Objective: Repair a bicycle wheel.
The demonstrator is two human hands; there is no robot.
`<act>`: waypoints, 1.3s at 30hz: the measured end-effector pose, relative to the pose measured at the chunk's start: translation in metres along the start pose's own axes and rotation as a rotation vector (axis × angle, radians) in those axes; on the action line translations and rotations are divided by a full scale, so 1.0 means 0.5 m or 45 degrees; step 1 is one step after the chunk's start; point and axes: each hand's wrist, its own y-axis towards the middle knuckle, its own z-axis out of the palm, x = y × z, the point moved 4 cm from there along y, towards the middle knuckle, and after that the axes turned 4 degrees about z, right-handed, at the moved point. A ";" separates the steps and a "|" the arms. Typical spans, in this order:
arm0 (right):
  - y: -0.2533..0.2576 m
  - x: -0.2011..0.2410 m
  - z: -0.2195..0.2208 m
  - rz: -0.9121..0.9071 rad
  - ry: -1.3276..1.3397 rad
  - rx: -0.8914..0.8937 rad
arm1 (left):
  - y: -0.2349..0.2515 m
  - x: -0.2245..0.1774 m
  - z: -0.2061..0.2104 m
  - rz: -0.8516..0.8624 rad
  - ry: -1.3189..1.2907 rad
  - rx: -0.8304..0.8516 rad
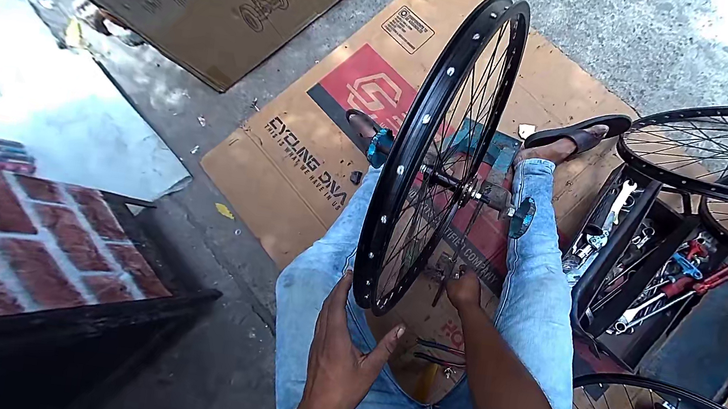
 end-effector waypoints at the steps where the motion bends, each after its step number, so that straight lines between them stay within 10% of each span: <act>1: 0.000 0.000 0.000 0.002 0.000 -0.002 | 0.000 0.001 0.000 -0.001 0.004 0.000; 24: -0.002 0.002 -0.013 0.006 0.084 -0.178 | -0.002 0.029 0.017 0.089 0.223 -0.041; 34: -0.029 0.012 -0.035 -0.099 0.140 -0.214 | 0.029 0.090 0.061 -0.285 0.223 0.396; 39: -0.008 0.022 -0.026 -0.180 0.251 -0.233 | 0.024 0.002 0.002 0.045 0.082 0.064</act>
